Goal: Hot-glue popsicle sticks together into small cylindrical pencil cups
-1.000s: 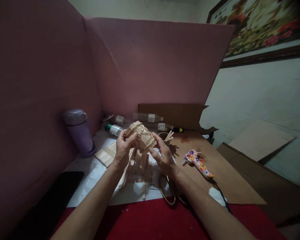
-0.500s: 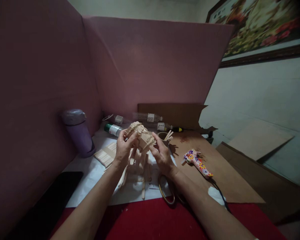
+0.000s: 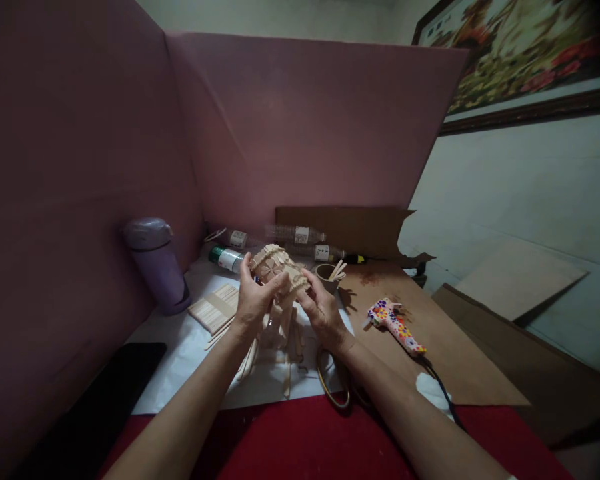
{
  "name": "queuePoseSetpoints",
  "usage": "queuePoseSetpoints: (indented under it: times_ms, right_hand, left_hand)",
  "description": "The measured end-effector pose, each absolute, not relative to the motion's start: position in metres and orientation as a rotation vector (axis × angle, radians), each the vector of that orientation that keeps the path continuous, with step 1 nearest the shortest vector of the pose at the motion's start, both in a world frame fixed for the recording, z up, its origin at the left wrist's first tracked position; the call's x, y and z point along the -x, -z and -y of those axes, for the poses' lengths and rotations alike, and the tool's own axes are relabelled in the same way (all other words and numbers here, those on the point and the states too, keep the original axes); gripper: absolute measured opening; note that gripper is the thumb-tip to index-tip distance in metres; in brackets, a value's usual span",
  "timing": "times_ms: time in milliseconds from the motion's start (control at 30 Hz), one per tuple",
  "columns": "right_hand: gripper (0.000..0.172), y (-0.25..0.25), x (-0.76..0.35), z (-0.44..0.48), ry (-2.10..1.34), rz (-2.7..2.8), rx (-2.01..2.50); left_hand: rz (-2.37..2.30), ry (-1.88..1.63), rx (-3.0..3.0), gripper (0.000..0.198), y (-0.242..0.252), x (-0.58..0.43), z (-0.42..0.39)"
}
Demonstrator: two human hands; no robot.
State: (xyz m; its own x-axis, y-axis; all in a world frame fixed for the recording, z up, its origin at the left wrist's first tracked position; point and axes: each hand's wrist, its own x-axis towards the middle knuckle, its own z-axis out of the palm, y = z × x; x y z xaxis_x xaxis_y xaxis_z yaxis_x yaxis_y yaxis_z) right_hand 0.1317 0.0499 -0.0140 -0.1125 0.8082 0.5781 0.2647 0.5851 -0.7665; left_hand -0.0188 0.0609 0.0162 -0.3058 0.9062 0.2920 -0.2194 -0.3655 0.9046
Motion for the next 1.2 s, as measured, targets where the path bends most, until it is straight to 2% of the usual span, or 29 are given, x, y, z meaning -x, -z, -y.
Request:
queuePoseSetpoints:
  times_ms: [500, 733, 1000, 1200]
  right_hand:
    - [0.06, 0.015, -0.131, -0.05, -0.539, 1.699, 0.798]
    - [0.061, 0.017, -0.13, -0.052, -0.598, 1.644, 0.782]
    - [0.058, 0.017, -0.13, -0.052, -0.497, 1.686, 0.775]
    - [0.058, 0.019, -0.13, -0.052, -0.37, 1.702, 0.785]
  left_hand:
    - [-0.869, -1.819, -1.158, 0.111, -0.027, 0.015, -0.05]
    - [-0.862, -1.807, -1.176, 0.103, -0.019, 0.017, -0.056]
    - [-0.82, -1.798, -1.207, 0.094, -0.017, 0.018, -0.057]
    - [-0.736, -1.771, -1.18, 0.078, -0.016, 0.018, -0.058]
